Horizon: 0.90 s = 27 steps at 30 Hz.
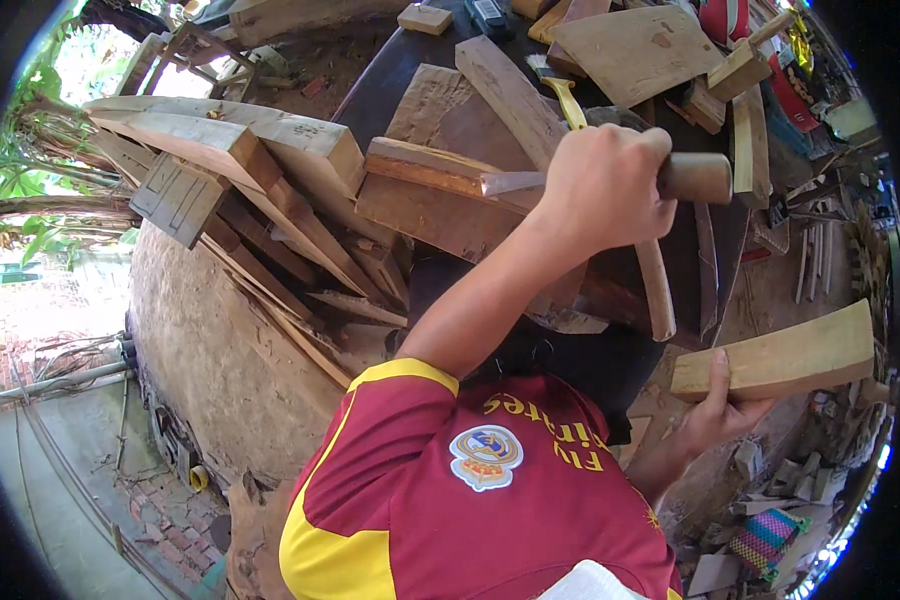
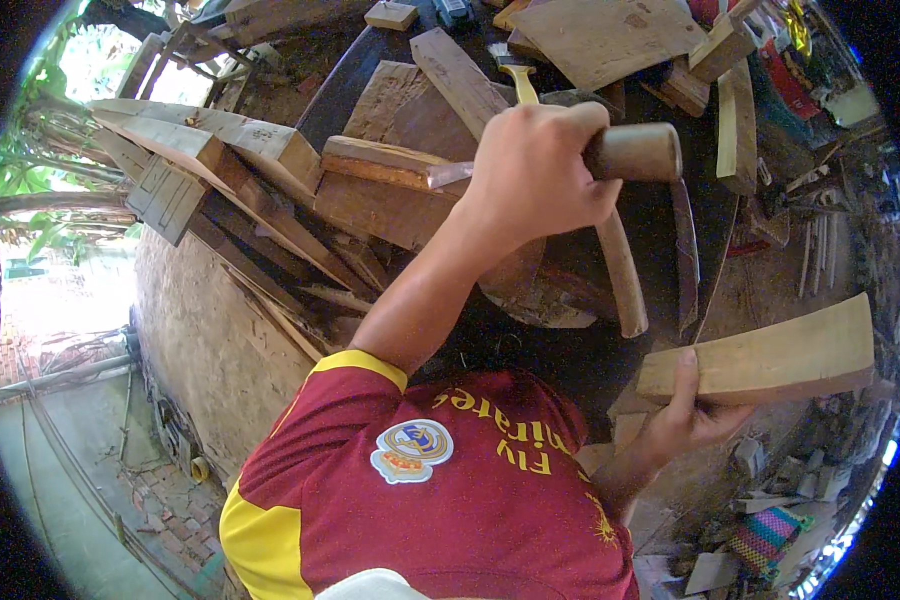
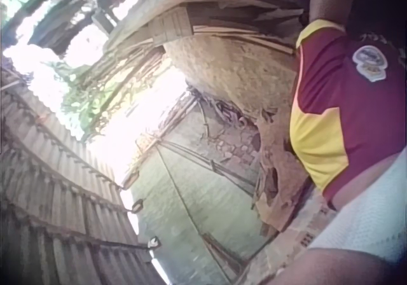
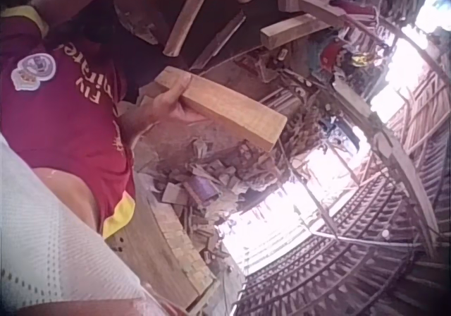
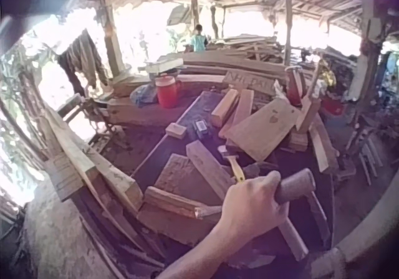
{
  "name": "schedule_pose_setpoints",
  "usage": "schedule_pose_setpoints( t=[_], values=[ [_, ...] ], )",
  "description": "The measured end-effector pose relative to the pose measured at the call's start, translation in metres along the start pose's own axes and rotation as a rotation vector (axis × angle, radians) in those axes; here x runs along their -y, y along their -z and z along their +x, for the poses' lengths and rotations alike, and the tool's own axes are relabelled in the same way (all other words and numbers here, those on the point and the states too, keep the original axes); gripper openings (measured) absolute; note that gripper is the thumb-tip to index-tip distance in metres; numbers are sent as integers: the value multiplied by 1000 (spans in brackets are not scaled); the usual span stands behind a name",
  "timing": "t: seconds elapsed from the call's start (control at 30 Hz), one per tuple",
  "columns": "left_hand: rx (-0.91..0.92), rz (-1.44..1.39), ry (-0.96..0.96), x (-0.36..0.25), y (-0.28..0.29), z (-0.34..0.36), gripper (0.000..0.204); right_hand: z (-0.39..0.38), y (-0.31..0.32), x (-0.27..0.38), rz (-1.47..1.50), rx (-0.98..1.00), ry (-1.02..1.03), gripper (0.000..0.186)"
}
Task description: The person carves a small wooden block using a chisel and mallet, then brushes the surface of a longer wooden plank with a yellow-handled brush. The person handles the wood and tools directly without visible secondary objects.
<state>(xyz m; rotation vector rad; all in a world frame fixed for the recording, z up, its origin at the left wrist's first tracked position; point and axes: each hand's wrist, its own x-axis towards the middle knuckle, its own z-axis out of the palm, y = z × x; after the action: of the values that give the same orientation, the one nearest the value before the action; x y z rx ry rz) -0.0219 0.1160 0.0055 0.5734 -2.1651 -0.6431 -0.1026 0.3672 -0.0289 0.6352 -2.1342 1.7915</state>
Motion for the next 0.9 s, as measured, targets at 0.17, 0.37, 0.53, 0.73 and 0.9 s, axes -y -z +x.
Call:
schedule_pose_setpoints(
  t=[0.17,0.37,0.53,0.73,0.9],
  values=[
    [-104,36,43,2,2,2,26,3,-3,6,3,-6,-16,82],
    [-193,67,49,4,3,10,26,8,-5,10,-8,19,-2,79],
    [-235,68,140,11,5,21,25,12,-8,13,59,98,75,74],
    [-419,66,182,15,7,25,23,37,-14,25,58,136,257,69],
    [-504,-4,187,20,6,28,22,66,-15,32,121,128,421,71]
  ],
)
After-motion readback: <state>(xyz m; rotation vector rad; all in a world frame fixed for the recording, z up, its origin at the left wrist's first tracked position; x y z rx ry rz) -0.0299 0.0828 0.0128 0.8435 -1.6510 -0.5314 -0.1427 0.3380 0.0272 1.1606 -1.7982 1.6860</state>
